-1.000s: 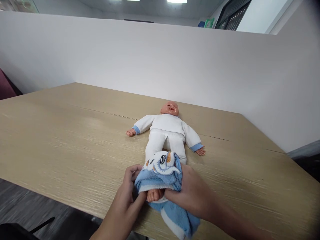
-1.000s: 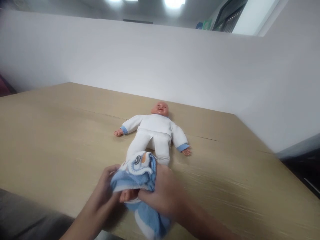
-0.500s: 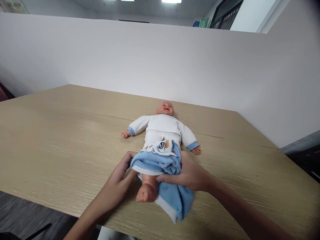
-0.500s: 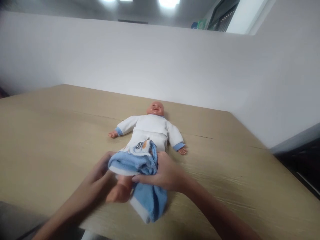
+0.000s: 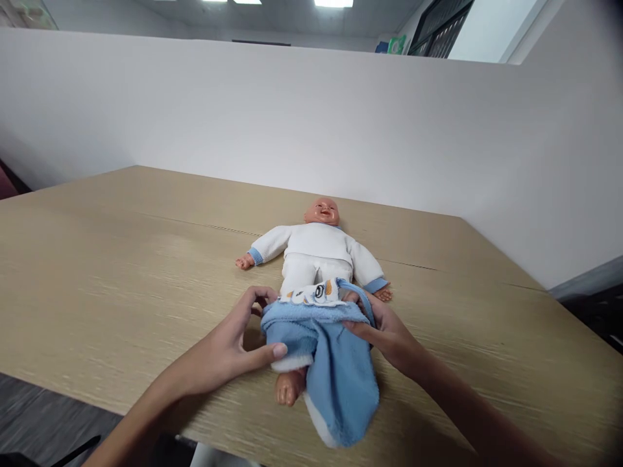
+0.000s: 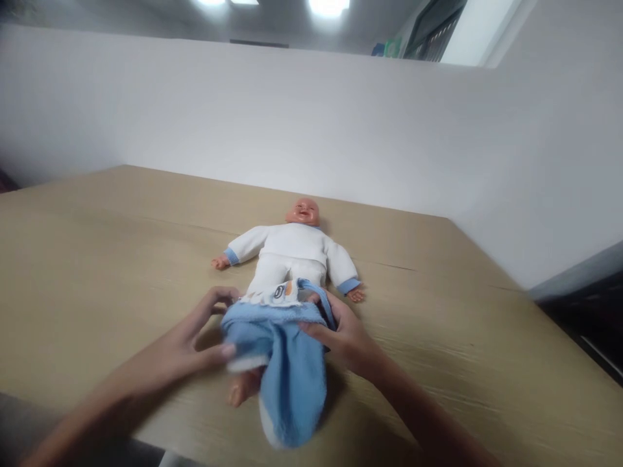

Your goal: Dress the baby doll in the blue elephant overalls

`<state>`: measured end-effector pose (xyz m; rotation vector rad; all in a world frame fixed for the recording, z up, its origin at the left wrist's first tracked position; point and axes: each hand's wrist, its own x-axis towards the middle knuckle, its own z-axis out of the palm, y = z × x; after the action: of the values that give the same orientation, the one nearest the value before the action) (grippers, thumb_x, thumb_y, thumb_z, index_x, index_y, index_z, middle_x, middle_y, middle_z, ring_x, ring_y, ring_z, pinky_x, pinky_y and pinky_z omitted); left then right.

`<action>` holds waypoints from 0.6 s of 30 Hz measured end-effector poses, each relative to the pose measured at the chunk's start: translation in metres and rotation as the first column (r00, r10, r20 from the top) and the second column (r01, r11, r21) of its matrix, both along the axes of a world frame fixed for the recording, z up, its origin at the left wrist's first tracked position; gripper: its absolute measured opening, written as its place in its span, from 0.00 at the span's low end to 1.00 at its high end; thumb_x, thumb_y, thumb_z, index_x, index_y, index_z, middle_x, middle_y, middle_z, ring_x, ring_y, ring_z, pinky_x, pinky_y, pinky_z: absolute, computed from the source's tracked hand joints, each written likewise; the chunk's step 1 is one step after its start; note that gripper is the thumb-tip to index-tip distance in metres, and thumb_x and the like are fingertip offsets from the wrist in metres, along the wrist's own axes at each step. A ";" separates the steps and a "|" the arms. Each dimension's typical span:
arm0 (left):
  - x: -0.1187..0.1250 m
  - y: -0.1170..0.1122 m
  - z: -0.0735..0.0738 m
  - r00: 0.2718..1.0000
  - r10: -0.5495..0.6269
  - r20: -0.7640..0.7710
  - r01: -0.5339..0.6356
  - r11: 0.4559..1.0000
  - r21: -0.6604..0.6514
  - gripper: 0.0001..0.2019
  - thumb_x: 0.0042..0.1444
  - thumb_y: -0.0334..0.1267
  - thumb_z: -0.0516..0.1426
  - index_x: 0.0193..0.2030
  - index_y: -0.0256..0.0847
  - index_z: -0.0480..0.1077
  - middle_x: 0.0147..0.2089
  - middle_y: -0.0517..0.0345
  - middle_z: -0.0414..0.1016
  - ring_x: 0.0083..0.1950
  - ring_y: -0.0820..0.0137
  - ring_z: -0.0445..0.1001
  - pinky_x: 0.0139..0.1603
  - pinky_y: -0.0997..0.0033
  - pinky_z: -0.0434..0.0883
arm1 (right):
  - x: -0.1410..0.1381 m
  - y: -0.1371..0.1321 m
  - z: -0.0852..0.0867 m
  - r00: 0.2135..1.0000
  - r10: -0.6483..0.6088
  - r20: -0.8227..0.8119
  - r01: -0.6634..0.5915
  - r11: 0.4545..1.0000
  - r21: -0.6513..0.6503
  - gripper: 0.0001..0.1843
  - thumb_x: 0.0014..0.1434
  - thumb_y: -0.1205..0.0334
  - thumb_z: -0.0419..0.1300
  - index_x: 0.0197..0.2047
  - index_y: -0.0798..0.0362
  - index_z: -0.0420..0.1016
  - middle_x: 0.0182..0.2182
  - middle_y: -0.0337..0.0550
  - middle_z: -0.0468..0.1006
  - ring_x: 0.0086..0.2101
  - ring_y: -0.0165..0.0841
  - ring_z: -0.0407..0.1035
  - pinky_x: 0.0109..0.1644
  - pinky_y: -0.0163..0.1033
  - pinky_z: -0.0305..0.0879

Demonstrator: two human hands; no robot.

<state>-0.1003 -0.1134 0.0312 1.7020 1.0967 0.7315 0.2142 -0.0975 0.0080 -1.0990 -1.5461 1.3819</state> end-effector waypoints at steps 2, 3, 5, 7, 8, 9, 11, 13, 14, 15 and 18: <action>-0.002 0.002 -0.001 1.000 -0.017 0.007 0.017 0.999 0.032 0.32 0.65 0.57 0.65 0.69 0.49 0.63 0.71 0.46 0.71 0.71 0.52 0.71 0.74 0.50 0.68 | 0.003 0.001 -0.004 0.997 -0.005 -0.071 -0.003 0.994 -0.110 0.29 0.57 0.38 0.76 0.45 0.50 0.73 0.34 0.33 0.67 0.33 0.31 0.61 0.38 0.35 0.61; -0.001 0.005 -0.001 1.000 -0.021 0.001 0.021 0.998 0.062 0.31 0.66 0.56 0.64 0.71 0.51 0.63 0.73 0.47 0.68 0.73 0.52 0.69 0.75 0.50 0.67 | 0.004 0.002 -0.006 0.995 -0.011 -0.102 -0.006 0.987 -0.159 0.31 0.54 0.38 0.78 0.46 0.50 0.74 0.34 0.34 0.68 0.34 0.30 0.62 0.38 0.34 0.61; 0.002 0.011 0.003 0.999 -0.023 -0.036 0.028 0.991 0.131 0.30 0.69 0.54 0.63 0.73 0.53 0.63 0.76 0.49 0.65 0.77 0.53 0.64 0.79 0.50 0.62 | 0.006 0.004 -0.008 0.988 -0.017 -0.155 -0.019 0.973 -0.230 0.33 0.50 0.38 0.80 0.47 0.50 0.75 0.35 0.35 0.71 0.35 0.31 0.64 0.39 0.34 0.62; 0.009 0.021 0.013 0.995 -0.059 -0.082 0.073 0.981 0.180 0.29 0.69 0.54 0.63 0.73 0.52 0.66 0.75 0.49 0.67 0.77 0.52 0.63 0.79 0.50 0.62 | 0.008 0.005 -0.009 0.980 -0.016 -0.199 -0.041 0.960 -0.278 0.33 0.48 0.39 0.81 0.46 0.50 0.75 0.35 0.35 0.72 0.34 0.30 0.66 0.38 0.33 0.63; 0.014 0.026 0.019 0.990 -0.093 -0.105 0.111 0.976 0.188 0.28 0.69 0.55 0.62 0.72 0.52 0.67 0.73 0.49 0.69 0.75 0.52 0.66 0.77 0.51 0.65 | 0.009 0.006 -0.009 0.976 -0.014 -0.216 -0.052 0.953 -0.297 0.32 0.48 0.40 0.81 0.45 0.50 0.75 0.34 0.35 0.72 0.33 0.30 0.66 0.38 0.33 0.63; 0.019 0.032 0.026 0.982 -0.134 -0.132 0.158 0.968 0.194 0.28 0.69 0.56 0.62 0.71 0.51 0.70 0.71 0.49 0.72 0.72 0.52 0.69 0.73 0.53 0.69 | 0.009 0.005 -0.009 0.973 -0.013 -0.231 -0.062 0.948 -0.311 0.32 0.47 0.41 0.81 0.46 0.50 0.75 0.35 0.36 0.73 0.33 0.31 0.68 0.38 0.33 0.64; 0.031 0.046 0.039 0.960 -0.211 -0.182 0.250 0.943 0.221 0.27 0.67 0.57 0.63 0.68 0.49 0.74 0.65 0.49 0.76 0.64 0.54 0.75 0.63 0.58 0.74 | 0.011 0.004 -0.009 0.967 -0.014 -0.256 -0.072 0.943 -0.325 0.33 0.47 0.42 0.81 0.48 0.49 0.75 0.37 0.38 0.77 0.35 0.33 0.71 0.39 0.34 0.67; 0.043 0.061 0.051 0.927 -0.284 -0.243 0.340 0.911 0.234 0.28 0.64 0.58 0.66 0.66 0.47 0.76 0.57 0.50 0.80 0.56 0.56 0.78 0.54 0.63 0.74 | 0.012 0.001 -0.010 0.955 -0.039 -0.295 -0.064 0.941 -0.332 0.33 0.49 0.41 0.79 0.51 0.48 0.75 0.41 0.41 0.79 0.38 0.36 0.74 0.42 0.36 0.70; 0.049 0.068 0.056 0.904 -0.331 -0.271 0.392 0.893 0.219 0.28 0.63 0.58 0.67 0.64 0.47 0.77 0.53 0.52 0.82 0.52 0.57 0.79 0.49 0.64 0.74 | 0.012 0.000 -0.010 0.945 -0.060 -0.322 -0.054 0.941 -0.335 0.33 0.51 0.40 0.77 0.53 0.47 0.75 0.41 0.41 0.80 0.39 0.38 0.76 0.43 0.38 0.72; 0.054 0.075 0.060 0.875 -0.384 -0.295 0.448 0.873 0.193 0.28 0.62 0.58 0.67 0.63 0.46 0.78 0.49 0.54 0.82 0.47 0.59 0.79 0.45 0.66 0.72 | 0.012 -0.002 -0.011 0.931 -0.086 -0.355 -0.043 0.939 -0.340 0.32 0.53 0.39 0.76 0.54 0.46 0.74 0.41 0.42 0.81 0.40 0.39 0.76 0.44 0.39 0.73; 0.071 0.094 0.066 0.772 -0.546 -0.325 0.602 0.792 0.101 0.23 0.59 0.59 0.68 0.54 0.47 0.81 0.41 0.60 0.81 0.41 0.62 0.77 0.41 0.67 0.69 | 0.013 -0.005 -0.013 0.890 -0.142 -0.433 -0.027 0.932 -0.361 0.29 0.58 0.38 0.72 0.54 0.44 0.73 0.40 0.40 0.80 0.39 0.40 0.77 0.46 0.41 0.74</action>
<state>-0.0297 -0.0192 0.0973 2.2193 0.6136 0.2060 0.2272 -0.1023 -0.0047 -0.9275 -0.9372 1.7755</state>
